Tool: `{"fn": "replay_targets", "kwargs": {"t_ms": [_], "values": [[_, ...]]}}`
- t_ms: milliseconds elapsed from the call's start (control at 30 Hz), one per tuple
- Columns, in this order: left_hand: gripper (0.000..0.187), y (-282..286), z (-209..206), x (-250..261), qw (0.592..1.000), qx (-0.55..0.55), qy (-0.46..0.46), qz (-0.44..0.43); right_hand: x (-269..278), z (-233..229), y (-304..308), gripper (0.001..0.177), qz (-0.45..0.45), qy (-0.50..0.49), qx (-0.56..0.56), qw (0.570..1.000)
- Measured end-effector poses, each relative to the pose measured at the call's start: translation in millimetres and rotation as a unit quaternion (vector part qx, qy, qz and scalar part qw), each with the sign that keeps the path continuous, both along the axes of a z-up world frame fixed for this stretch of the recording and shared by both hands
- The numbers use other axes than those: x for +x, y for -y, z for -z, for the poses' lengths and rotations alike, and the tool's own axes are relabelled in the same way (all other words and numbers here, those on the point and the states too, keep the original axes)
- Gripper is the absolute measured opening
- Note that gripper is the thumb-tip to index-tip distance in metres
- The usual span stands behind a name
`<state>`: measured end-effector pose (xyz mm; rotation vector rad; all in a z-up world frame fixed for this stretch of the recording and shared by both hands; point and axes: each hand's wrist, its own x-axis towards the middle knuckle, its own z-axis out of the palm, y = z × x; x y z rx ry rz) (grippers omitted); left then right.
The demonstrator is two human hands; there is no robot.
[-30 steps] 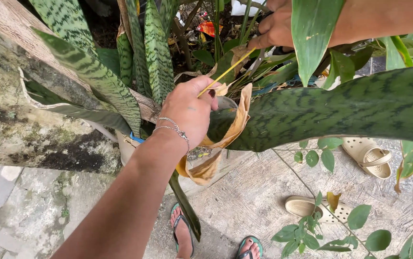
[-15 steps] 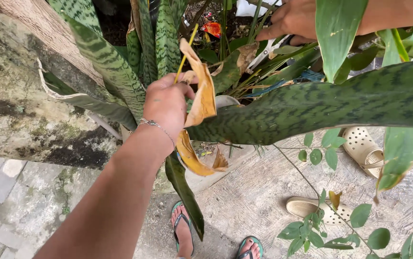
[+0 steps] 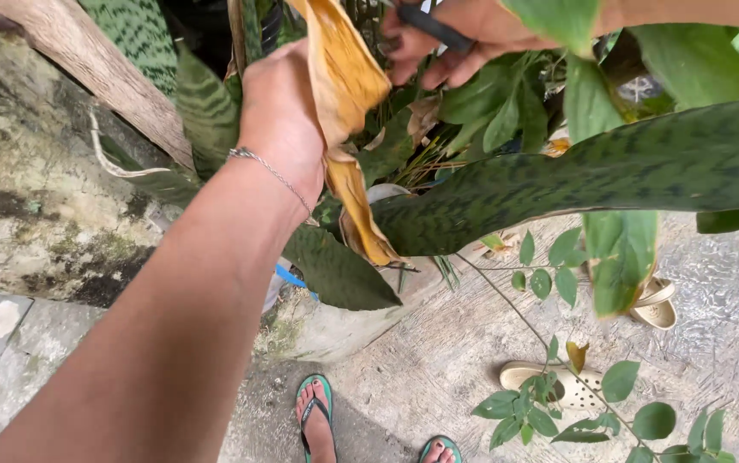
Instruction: Prune dead or yellowing leaves from various potted and garden plants using scissors.
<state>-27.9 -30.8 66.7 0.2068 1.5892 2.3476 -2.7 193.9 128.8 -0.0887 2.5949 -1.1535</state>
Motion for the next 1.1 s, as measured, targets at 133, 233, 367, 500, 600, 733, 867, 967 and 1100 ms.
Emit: {"fn": "replay_targets", "kwargs": {"t_ms": [133, 233, 367, 500, 600, 733, 867, 967, 1100], "values": [[0.022, 0, -25, 17, 0.994, 0.055, -0.092, 0.031, 27, -37, 29, 0.042, -0.021, 0.122, -0.185, 0.975], [0.022, -6, -41, 33, 0.993, 0.082, -0.063, 0.049, 36, -40, 35, 0.036, -0.049, 0.261, -0.350, 0.898], [0.022, -22, -32, 39, 0.968, 0.231, 0.099, -0.012, 63, -54, 53, 0.028, 0.026, 0.331, -0.343, 0.879], [0.015, -28, -23, 57, 0.968, 0.211, 0.110, -0.082, 92, -63, 48, 0.024, 0.005, 0.352, -0.273, 0.895], [0.018, -26, -33, 72, 0.975, 0.158, 0.098, -0.122, 120, -76, 50, 0.037, 0.035, 0.341, -0.247, 0.906], [0.020, -18, -41, 93, 0.975, 0.113, 0.102, -0.162, 150, -96, 67, 0.030, 0.137, 0.260, -0.198, 0.935], [0.024, -1, -35, 113, 0.988, -0.011, 0.070, -0.138, 179, -126, 97, 0.048, 0.126, 0.190, -0.047, 0.973], [0.025, 13, -37, 126, 0.989, -0.095, 0.040, -0.106, 194, -131, 111, 0.051, 0.138, 0.149, 0.000, 0.979], [0.052, 40, -67, 159, 0.973, -0.229, -0.003, -0.024, 204, -120, 123, 0.043, 0.189, 0.106, -0.057, 0.975]]}}
